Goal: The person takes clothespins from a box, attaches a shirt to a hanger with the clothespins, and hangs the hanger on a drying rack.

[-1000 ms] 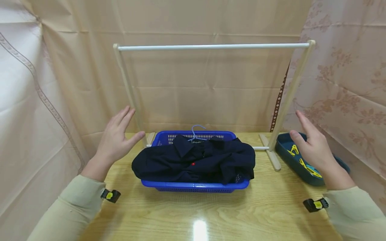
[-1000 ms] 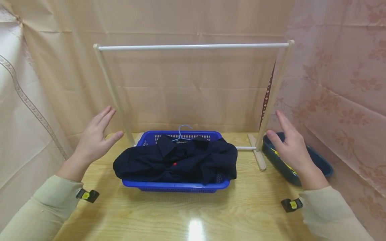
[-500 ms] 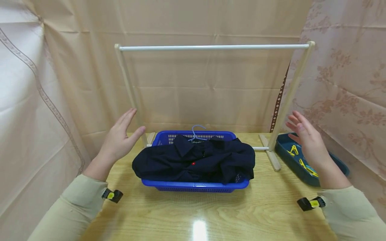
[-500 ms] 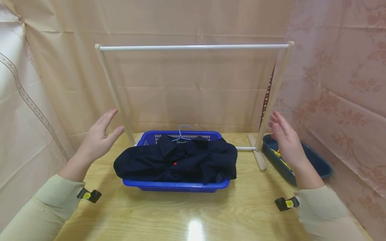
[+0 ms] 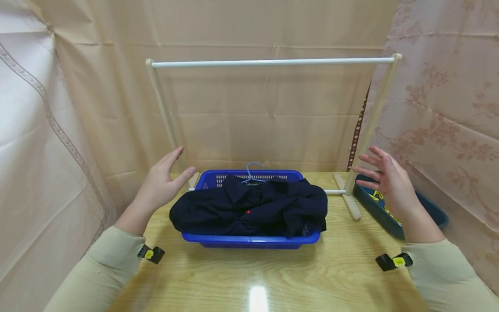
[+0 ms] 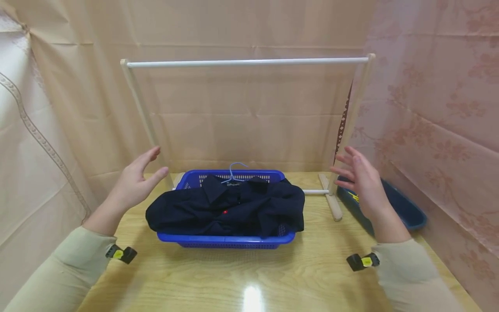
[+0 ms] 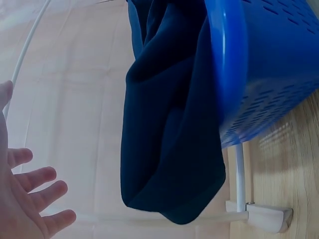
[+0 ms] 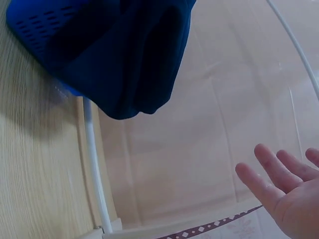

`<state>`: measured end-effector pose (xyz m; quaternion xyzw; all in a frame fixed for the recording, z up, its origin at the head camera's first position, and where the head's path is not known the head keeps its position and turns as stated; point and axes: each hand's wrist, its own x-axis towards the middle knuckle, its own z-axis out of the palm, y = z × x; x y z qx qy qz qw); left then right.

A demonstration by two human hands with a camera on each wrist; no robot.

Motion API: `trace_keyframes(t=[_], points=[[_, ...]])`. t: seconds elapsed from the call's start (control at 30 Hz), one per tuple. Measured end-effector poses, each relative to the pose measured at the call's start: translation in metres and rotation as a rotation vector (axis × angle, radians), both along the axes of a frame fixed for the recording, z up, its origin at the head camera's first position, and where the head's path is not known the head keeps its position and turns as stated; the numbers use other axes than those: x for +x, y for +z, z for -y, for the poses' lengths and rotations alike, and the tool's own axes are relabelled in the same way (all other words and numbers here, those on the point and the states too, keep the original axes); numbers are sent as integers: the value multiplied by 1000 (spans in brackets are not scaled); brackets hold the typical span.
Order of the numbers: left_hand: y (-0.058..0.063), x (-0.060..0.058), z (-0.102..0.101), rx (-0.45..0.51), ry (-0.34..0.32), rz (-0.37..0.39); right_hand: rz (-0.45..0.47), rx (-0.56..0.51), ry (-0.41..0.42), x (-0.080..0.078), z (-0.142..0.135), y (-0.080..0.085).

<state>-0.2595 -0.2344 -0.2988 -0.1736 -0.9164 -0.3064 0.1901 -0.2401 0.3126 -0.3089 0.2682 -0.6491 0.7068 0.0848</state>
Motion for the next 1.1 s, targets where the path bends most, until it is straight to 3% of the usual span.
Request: trace_keyframes(t=[0.2,0.43,0.93,1.1], points=[[-2,-2,-6,-24,-10,17,9,-59,75,-4,3,-5],[-4,-2,-13,-53,14,41,88,-98,111,-5,7,-10],[-14,-7,-25,-86,-7,70,215,-53,105,-10,17,-24],[-16,-7,-26,-105,-35,110,268,30,32,-12,25,-28]])
